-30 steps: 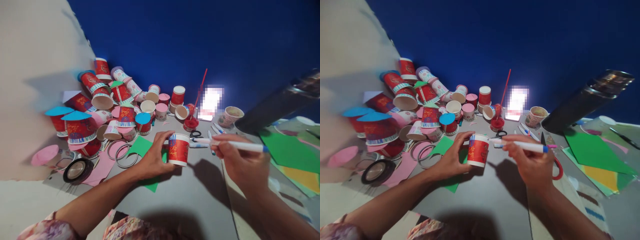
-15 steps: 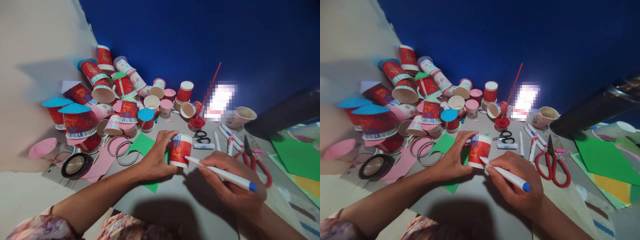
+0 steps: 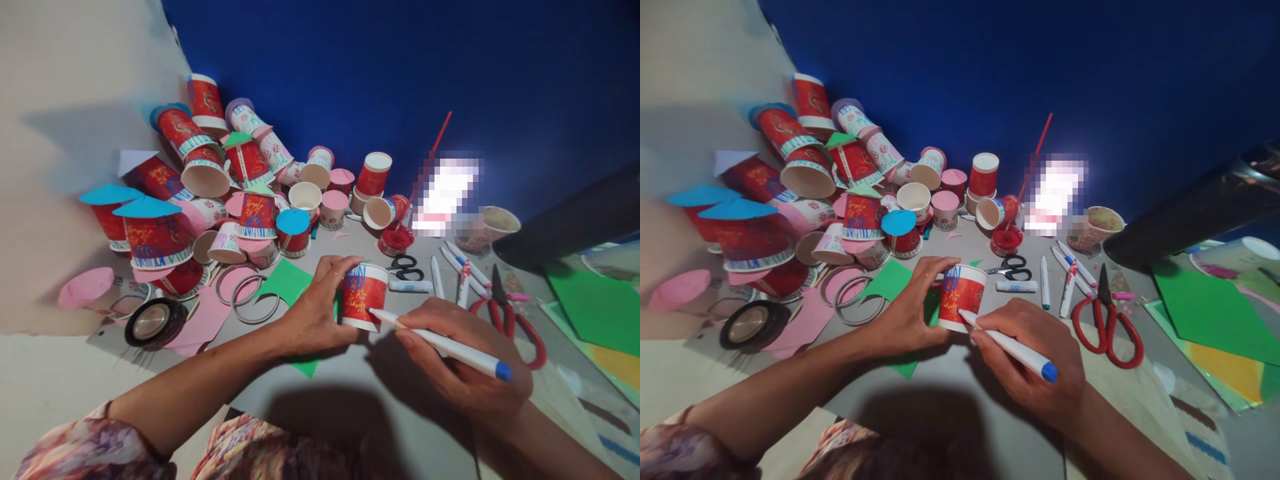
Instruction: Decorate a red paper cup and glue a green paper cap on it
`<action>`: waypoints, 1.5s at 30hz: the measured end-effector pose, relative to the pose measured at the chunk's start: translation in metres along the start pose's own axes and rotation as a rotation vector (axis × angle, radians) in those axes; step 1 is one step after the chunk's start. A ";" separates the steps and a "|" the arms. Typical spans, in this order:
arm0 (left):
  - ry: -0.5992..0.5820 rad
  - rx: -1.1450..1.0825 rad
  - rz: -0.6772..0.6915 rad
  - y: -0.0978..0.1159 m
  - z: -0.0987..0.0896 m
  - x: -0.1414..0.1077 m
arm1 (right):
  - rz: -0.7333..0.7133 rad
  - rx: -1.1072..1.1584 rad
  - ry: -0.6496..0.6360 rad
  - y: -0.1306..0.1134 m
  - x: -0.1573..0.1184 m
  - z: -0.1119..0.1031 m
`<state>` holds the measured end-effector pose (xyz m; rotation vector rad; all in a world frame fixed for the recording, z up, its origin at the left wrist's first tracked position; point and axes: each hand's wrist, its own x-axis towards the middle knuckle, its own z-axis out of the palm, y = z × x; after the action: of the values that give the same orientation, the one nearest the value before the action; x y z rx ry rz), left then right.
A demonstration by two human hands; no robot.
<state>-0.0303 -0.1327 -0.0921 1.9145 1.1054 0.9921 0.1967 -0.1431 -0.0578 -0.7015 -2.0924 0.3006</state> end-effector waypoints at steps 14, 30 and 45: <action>-0.003 -0.004 -0.012 0.001 0.000 0.001 | 0.018 0.011 -0.028 -0.004 0.001 0.001; 0.005 -0.018 -0.016 0.001 0.000 0.000 | 0.015 0.052 -0.048 -0.006 0.004 -0.004; -0.012 -0.064 -0.001 0.001 0.003 0.000 | 0.028 -0.016 0.016 -0.002 0.003 0.000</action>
<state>-0.0274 -0.1337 -0.0923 1.8661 1.0553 1.0019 0.1945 -0.1434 -0.0549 -0.7407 -2.0729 0.2930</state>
